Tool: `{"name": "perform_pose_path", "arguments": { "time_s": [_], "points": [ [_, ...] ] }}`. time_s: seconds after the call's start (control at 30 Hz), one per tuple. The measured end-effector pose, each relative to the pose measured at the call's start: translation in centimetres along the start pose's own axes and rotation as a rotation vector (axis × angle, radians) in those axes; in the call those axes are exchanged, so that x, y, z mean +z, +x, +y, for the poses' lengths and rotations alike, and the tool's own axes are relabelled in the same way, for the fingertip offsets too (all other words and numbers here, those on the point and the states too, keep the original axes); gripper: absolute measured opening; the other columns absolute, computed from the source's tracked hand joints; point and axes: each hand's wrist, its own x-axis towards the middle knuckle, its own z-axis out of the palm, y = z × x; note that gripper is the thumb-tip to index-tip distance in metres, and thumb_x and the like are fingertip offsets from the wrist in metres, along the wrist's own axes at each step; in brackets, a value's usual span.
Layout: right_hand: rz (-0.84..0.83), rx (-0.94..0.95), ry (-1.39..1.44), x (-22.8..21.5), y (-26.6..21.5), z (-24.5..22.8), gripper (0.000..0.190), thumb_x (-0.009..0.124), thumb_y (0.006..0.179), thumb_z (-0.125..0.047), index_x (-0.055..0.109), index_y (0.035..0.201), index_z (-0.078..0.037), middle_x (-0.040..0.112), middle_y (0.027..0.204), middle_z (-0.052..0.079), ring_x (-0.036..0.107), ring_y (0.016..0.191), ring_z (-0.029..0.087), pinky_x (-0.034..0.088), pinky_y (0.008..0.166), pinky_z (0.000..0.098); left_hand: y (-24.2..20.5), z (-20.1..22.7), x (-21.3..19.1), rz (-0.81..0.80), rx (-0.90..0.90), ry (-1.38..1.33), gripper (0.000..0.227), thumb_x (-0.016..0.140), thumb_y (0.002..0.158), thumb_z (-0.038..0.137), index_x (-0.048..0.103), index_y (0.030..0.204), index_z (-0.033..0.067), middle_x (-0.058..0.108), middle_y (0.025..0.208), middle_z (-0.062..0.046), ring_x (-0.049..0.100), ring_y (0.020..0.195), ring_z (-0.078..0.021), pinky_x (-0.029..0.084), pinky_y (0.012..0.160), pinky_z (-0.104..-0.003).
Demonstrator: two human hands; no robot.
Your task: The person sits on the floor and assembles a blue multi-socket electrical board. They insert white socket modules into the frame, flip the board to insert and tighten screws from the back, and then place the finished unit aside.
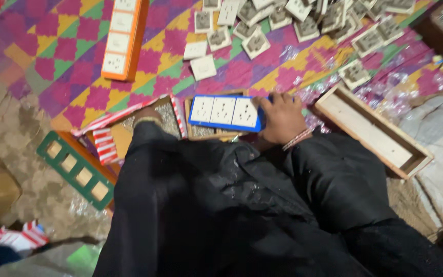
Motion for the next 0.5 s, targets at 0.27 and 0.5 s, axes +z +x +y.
{"name": "perform_pose_path", "arguments": {
  "time_s": [0.27,0.5],
  "points": [
    [0.010,-0.030,0.006,0.1,-0.7,-0.1,0.086,0.086,0.049,-0.033,0.065,0.132,-0.021,0.064,0.120,0.019,0.059,0.113,0.041,0.039,0.096,0.0568,-5.3,0.5,-2.6,0.173,0.093,0.043,0.030,0.068,0.089,0.019,0.076,0.110,-0.0001,0.072,0.115,-0.027,0.070,0.107,-0.0416,0.055,0.092,-0.047],
    [0.082,-0.076,-0.010,0.7,-0.7,0.1,0.077,0.087,0.059,-0.039,0.067,0.131,-0.019,0.064,0.121,0.020,0.059,0.113,0.040,0.040,0.094,0.0558,-14.5,6.5,-4.8,0.427,0.596,-0.478,0.016,0.080,0.087,0.019,0.074,0.083,0.0051,0.072,0.083,-0.017,0.070,0.076,-0.0340,0.054,0.072,-0.042]
  ]
}}
